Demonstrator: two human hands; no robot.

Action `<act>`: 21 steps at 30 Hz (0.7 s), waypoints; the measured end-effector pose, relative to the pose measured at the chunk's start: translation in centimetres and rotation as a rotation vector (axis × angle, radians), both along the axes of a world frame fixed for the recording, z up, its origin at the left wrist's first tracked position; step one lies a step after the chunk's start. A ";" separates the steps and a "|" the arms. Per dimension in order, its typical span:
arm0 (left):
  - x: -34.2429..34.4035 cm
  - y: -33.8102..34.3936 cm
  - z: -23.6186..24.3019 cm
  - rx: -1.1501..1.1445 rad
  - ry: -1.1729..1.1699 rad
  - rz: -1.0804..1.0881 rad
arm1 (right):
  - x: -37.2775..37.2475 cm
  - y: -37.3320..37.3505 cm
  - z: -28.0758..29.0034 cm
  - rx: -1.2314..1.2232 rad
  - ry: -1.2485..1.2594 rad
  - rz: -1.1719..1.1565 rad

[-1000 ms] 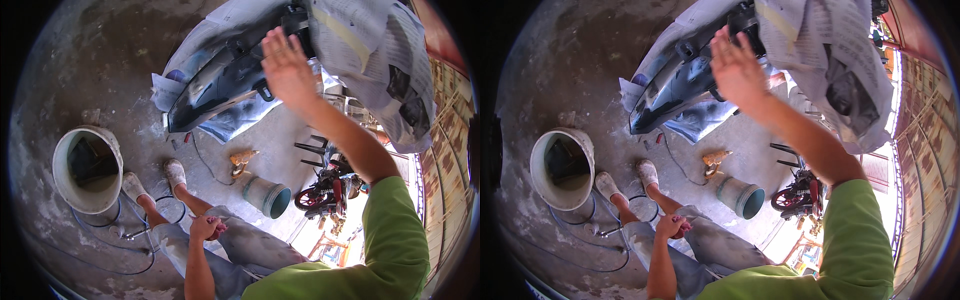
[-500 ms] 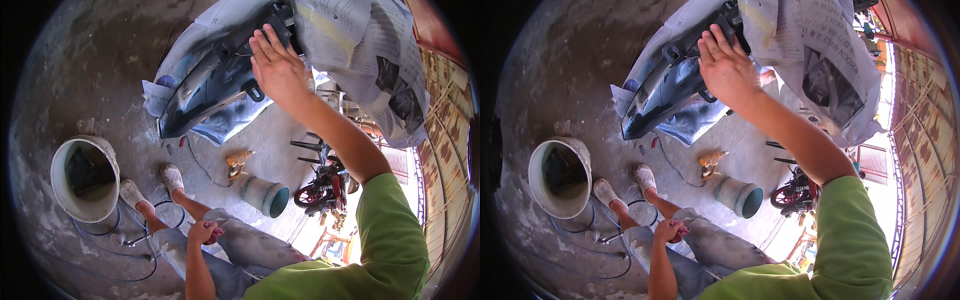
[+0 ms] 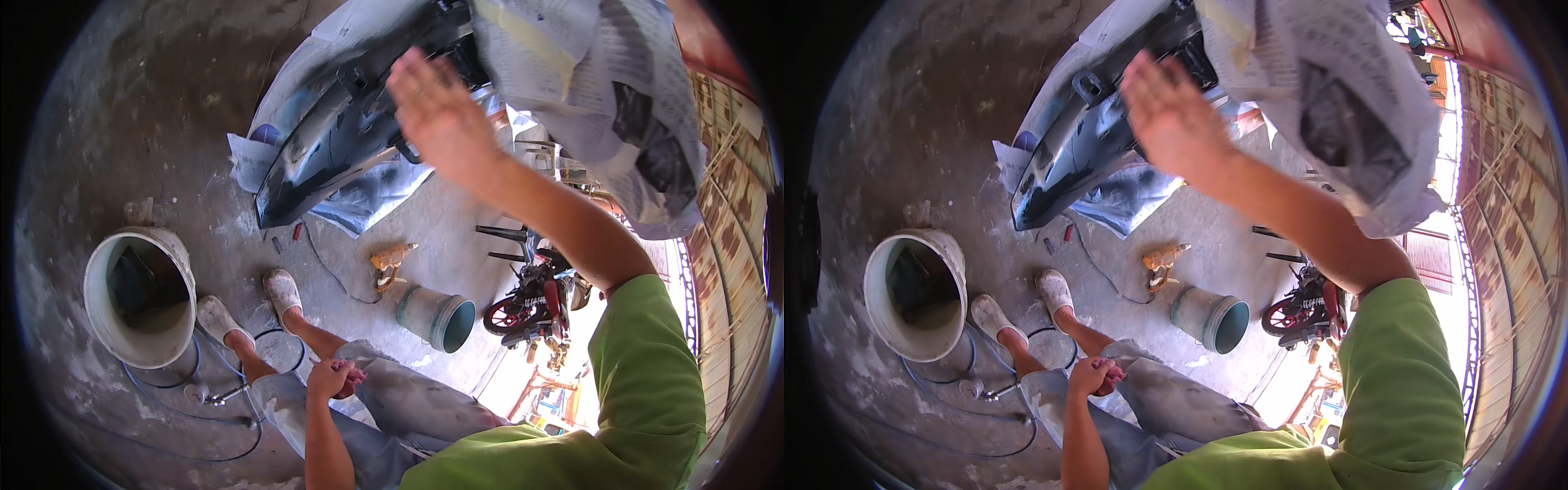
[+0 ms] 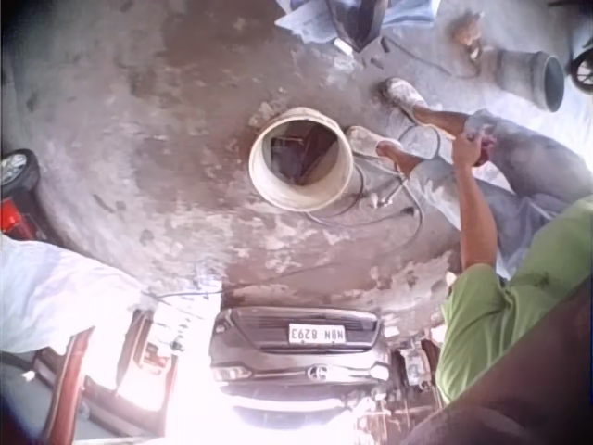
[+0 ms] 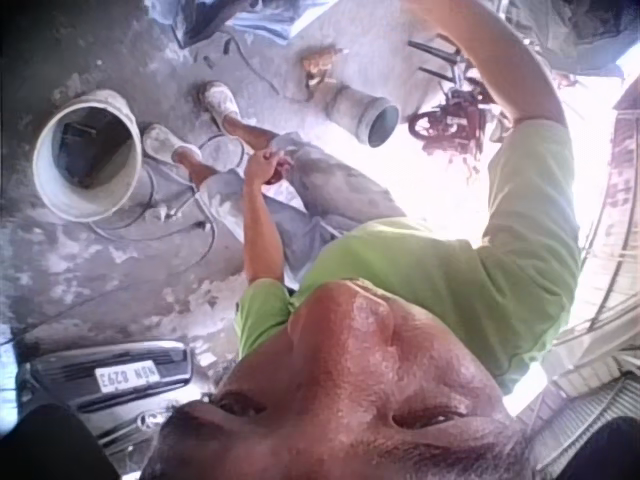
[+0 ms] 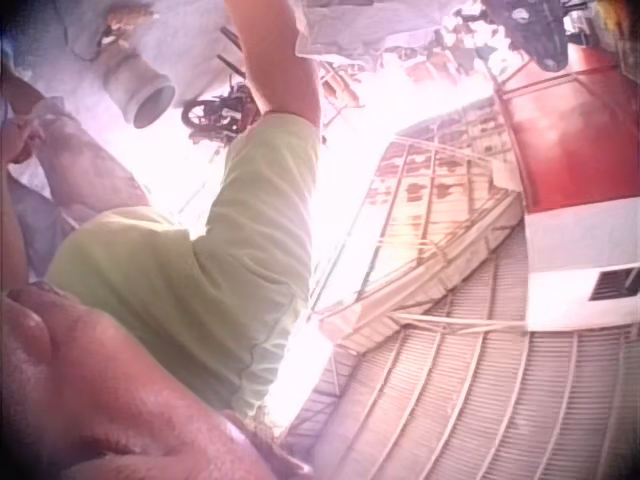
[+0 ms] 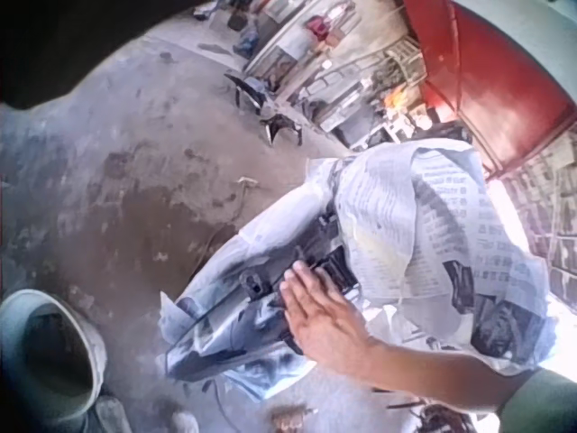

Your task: The person sands a black car part with a sanding block and wipes it with a cloth. They also use a heat gun on the part and wipe it again. The part is placed on a newspaper-covered surface.

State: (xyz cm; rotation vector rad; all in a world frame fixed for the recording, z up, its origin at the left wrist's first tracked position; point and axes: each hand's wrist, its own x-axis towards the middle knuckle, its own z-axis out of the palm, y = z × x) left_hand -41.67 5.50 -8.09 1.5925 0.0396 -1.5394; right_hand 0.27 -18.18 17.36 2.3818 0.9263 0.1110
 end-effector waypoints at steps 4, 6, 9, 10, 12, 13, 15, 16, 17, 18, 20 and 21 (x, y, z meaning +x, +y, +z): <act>1.1 0.0 0.9 0.015 -0.002 -0.045 | -0.8 1.6 -2.5 0.151 -0.105 -0.115; 1.9 -0.5 1.6 0.007 -0.044 -0.057 | -4.3 3.1 -5.0 0.068 -0.060 -0.205; 1.8 0.0 2.4 0.021 -0.085 0.038 | -6.5 4.9 -4.0 0.109 0.145 -0.145; 1.0 0.4 2.0 0.032 -0.079 0.065 | -6.6 5.1 -3.2 0.181 0.154 -0.174; 0.6 1.2 1.9 0.064 -0.050 0.090 | -6.9 4.3 -1.2 0.324 0.172 -0.236; 0.9 1.9 2.5 0.092 -0.024 0.094 | -6.7 3.7 -0.5 0.089 -0.019 -0.143; 1.4 2.7 3.8 0.141 -0.016 0.071 | -6.8 2.2 0.2 -0.181 -0.247 -0.098; 1.7 2.9 4.4 0.169 -0.036 0.058 | -6.8 2.2 -0.1 -0.206 -0.289 -0.129; 1.7 3.1 4.9 0.197 -0.055 0.045 | -7.3 2.6 -2.6 -0.013 -0.178 -0.273; 2.0 3.3 5.2 0.151 -0.096 0.001 | -8.7 2.0 -5.1 0.154 -0.069 -0.455; 2.1 3.9 4.9 0.144 -0.073 0.041 | -9.4 3.0 -5.3 0.272 0.047 -0.473; 1.7 4.2 5.0 0.139 -0.055 0.056 | -9.9 3.3 -5.3 0.331 0.100 -0.488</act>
